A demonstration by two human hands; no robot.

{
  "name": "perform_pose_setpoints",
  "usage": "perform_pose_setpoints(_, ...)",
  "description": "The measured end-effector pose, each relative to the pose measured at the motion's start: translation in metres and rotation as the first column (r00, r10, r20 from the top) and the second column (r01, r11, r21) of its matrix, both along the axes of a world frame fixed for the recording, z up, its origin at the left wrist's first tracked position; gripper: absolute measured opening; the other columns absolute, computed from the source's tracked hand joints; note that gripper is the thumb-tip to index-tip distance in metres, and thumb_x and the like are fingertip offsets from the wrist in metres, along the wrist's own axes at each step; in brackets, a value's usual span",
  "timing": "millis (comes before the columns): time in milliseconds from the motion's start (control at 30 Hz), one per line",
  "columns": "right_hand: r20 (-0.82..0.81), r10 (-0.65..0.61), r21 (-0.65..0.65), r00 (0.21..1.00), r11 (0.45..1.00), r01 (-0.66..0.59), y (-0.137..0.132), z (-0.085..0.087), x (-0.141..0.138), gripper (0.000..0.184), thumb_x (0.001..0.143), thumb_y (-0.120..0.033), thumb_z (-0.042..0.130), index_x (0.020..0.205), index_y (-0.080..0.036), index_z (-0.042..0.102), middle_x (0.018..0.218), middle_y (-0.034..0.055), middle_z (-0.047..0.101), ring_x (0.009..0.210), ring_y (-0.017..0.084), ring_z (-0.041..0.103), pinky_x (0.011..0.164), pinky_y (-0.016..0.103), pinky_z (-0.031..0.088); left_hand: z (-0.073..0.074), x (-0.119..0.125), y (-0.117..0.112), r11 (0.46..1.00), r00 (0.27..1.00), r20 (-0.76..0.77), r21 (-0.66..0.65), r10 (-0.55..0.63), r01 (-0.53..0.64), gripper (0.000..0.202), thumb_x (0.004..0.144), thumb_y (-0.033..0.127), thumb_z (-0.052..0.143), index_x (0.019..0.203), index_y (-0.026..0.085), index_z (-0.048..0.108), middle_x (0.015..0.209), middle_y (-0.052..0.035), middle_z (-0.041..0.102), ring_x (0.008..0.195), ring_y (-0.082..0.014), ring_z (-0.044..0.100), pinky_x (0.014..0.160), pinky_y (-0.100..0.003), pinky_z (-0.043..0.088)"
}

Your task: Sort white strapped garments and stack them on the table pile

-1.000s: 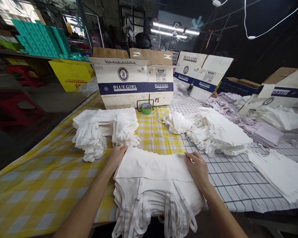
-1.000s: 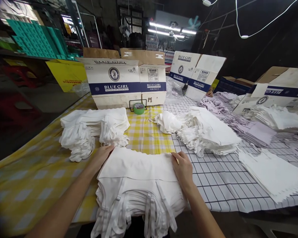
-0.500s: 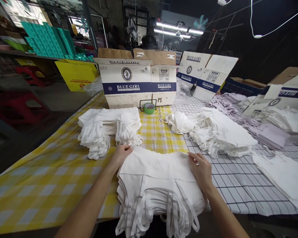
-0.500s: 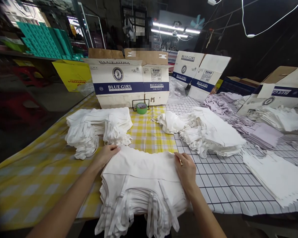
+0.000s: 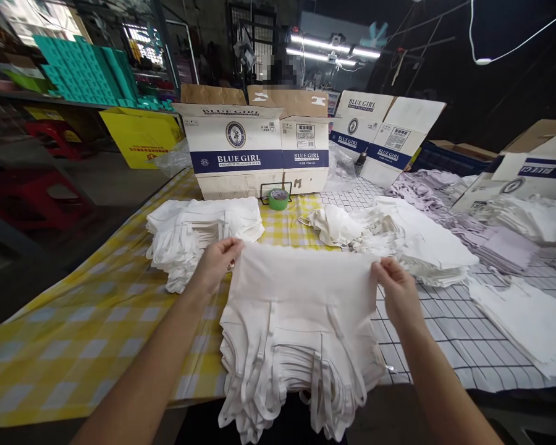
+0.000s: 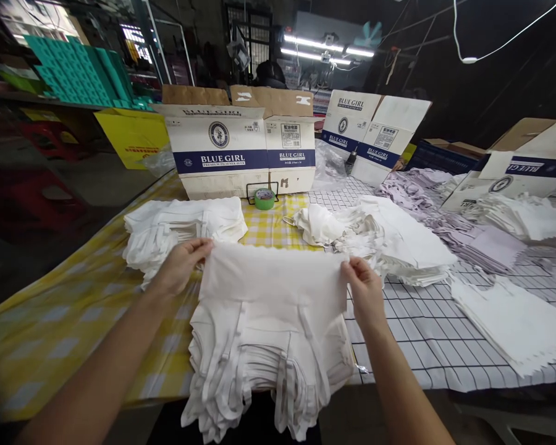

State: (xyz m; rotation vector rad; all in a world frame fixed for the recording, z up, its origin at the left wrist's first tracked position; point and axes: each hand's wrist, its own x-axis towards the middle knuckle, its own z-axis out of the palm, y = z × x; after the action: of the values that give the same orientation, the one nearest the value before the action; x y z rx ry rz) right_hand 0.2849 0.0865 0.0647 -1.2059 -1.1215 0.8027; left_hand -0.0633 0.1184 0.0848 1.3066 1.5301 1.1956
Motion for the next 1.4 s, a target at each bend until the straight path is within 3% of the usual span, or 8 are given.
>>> perform_pose_setpoints(100,-0.134,-0.096,0.310,0.986,0.941,0.133,-0.007,0.034,0.002,0.007,0.078,-0.022,0.065,0.085,-0.022,0.063,0.080,-0.0030,0.060,0.077,0.011,0.057,0.079,0.026,0.043,0.043,-0.004,-0.014,0.987,0.999,0.052,0.163,-0.012,0.003,0.038,0.080,0.042,0.051,0.099,0.011,0.061,0.089,0.0016,0.065,0.087,-0.0169,0.060,0.073,-0.027,0.042)
perform_pose_setpoints(200,-0.056,-0.072,0.486,0.996,0.870,0.090,-0.027,0.049,0.011,0.008,0.079,-0.018,0.064,0.087,-0.022,0.063,0.082,0.0004,0.064,0.082,0.017,0.062,0.085,0.036,0.046,0.061,-0.016,-0.038,0.940,0.991,0.060,0.328,-0.119,0.093,0.016,0.083,0.037,0.055,0.087,0.023,0.061,0.096,0.0036,0.065,0.096,-0.0178,0.059,0.086,-0.032,0.044)
perform_pose_setpoints(267,0.085,0.049,0.431,0.995,0.899,-0.081,-0.042,0.038,0.024,0.006,0.081,-0.021,0.062,0.087,-0.021,0.064,0.081,0.0028,0.066,0.081,0.020,0.063,0.083,0.040,0.048,0.049,-0.028,-0.059,0.920,0.976,-0.020,0.329,-0.217,0.212,0.010,0.084,0.033,0.055,0.083,0.025,0.061,0.100,0.0023,0.067,0.104,-0.0202,0.057,0.094,-0.037,0.043)
perform_pose_setpoints(400,0.250,0.318,0.082,0.915,0.934,-0.347,-0.075,-0.014,0.051,0.009,0.083,-0.023,0.060,0.088,-0.024,0.066,0.090,0.0054,0.068,0.094,0.025,0.062,0.086,0.041,0.050,-0.010,-0.049,-0.102,0.903,0.901,-0.104,0.050,-0.420,0.427,0.012,0.086,0.030,0.052,0.082,0.025,0.062,0.114,-0.0007,0.066,0.121,-0.0242,0.049,0.102,-0.043,0.039)
perform_pose_setpoints(500,0.262,0.452,-0.176,0.853,0.891,-0.419,-0.101,-0.045,0.062,0.011,0.085,-0.023,0.057,0.092,-0.025,0.066,0.102,0.0065,0.067,0.108,0.027,0.057,0.094,0.043,0.046,-0.052,-0.053,-0.132,0.853,0.850,-0.092,-0.113,-0.519,0.509,0.015,0.088,0.029,0.049,0.082,0.025,0.062,0.120,-0.0007,0.063,0.127,-0.0240,0.043,0.105,-0.045,0.035)
perform_pose_setpoints(633,0.214,0.561,-0.320,0.799,0.814,-0.486,-0.126,-0.051,0.060,0.011,0.086,-0.026,0.056,0.091,-0.025,0.067,0.107,0.0073,0.065,0.119,0.029,0.049,0.099,0.046,0.041,-0.078,-0.051,-0.158,0.843,0.841,-0.112,-0.184,-0.529,0.505,0.015,0.087,0.029,0.049,0.081,0.026,0.063,0.124,-0.0014,0.061,0.131,-0.0248,0.037,0.106,-0.048,0.032)
perform_pose_setpoints(1000,0.227,0.603,-0.388,0.765,0.776,-0.497,-0.132,-0.041,0.055,0.010,0.086,-0.025,0.057,0.091,-0.024,0.066,0.115,0.0072,0.060,0.125,0.027,0.043,0.104,0.046,0.035,-0.088,-0.055,-0.170,0.797,0.722,-0.339,-0.223,-0.604,0.562,0.017,0.089,0.029,0.044,0.086,0.027,0.060,0.134,0.0004,0.053,0.136,-0.0212,0.029,0.109,-0.046,0.028)
perform_pose_setpoints(1400,0.213,0.596,-0.401,0.774,0.776,-0.487,-0.133,-0.036,0.051,0.009,0.086,-0.025,0.057,0.091,-0.024,0.065,0.113,0.0059,0.061,0.124,0.025,0.044,0.106,0.043,0.033,-0.082,-0.049,-0.171,0.801,0.617,-0.545,-0.194,-0.568,0.566,0.014,0.087,0.029,0.047,0.082,0.026,0.060,0.134,-0.0003,0.053,0.122,-0.0212,0.046,0.100,-0.037,0.041)
